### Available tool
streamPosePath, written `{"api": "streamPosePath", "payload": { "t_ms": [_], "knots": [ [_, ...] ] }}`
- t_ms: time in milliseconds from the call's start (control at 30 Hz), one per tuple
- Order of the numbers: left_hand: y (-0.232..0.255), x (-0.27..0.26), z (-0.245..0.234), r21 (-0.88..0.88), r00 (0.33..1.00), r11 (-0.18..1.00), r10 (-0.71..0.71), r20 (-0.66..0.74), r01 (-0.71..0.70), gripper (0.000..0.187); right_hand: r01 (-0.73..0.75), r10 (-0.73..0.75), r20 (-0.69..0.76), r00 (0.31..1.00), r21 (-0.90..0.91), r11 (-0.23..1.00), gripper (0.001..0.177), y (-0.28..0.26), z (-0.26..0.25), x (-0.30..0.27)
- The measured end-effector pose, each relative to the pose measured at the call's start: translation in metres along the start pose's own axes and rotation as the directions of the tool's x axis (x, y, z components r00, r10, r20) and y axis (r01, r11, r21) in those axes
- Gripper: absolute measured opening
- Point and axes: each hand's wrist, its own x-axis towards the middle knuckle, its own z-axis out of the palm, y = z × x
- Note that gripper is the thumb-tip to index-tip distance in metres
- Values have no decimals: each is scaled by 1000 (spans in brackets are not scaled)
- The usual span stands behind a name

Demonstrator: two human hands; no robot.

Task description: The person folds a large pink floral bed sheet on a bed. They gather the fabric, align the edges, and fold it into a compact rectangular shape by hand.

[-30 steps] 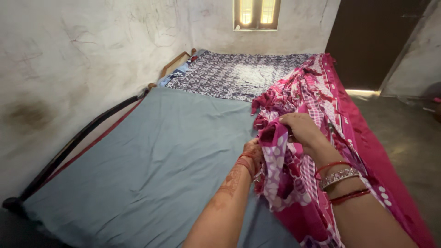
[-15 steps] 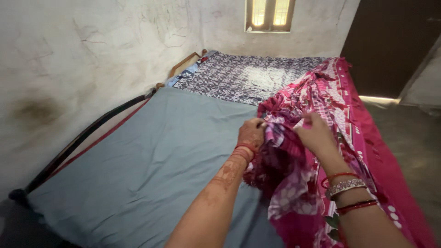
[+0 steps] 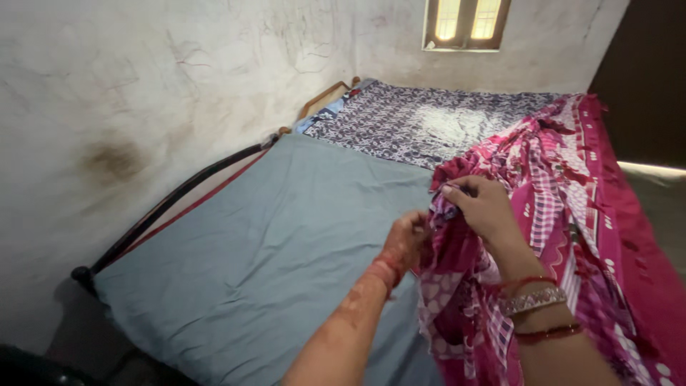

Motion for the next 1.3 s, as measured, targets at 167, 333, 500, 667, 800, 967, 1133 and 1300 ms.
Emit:
{"api": "streamPosePath", "payload": {
  "t_ms": [167,333,500,667,800,967,1133,1300],
  "knots": [
    [-9,-35,-1,218,955,961,-105,-276,168,13,-65,72,-124,990,53,996,21,13,1,-15],
    [2,-26,-8,273,829,956,66,-556,107,18,-103,131,-128,983,207,973,15,69,11,-23],
    [24,21,-11,294,748,956,184,-638,16,21,-209,209,6,978,-23,978,19,94,25,-13],
    [55,46,2,378,792,925,255,-554,-34,20,28,-41,120,992,112,993,51,82,38,4],
    [73,32,15,422,862,901,288,-418,-97,19,141,-141,19,990,0,990,42,69,42,5],
    [84,10,15,229,921,968,177,-348,-99,16,53,-81,-98,992,-263,963,19,55,49,-4],
    [50,-4,-10,114,966,991,97,-241,-71,17,2,-26,-242,970,-101,995,29,23,67,-25],
    [-3,-22,-41,487,988,868,144,-63,-95,25,-16,78,-145,986,384,923,24,-15,73,-30]
  ]
}}
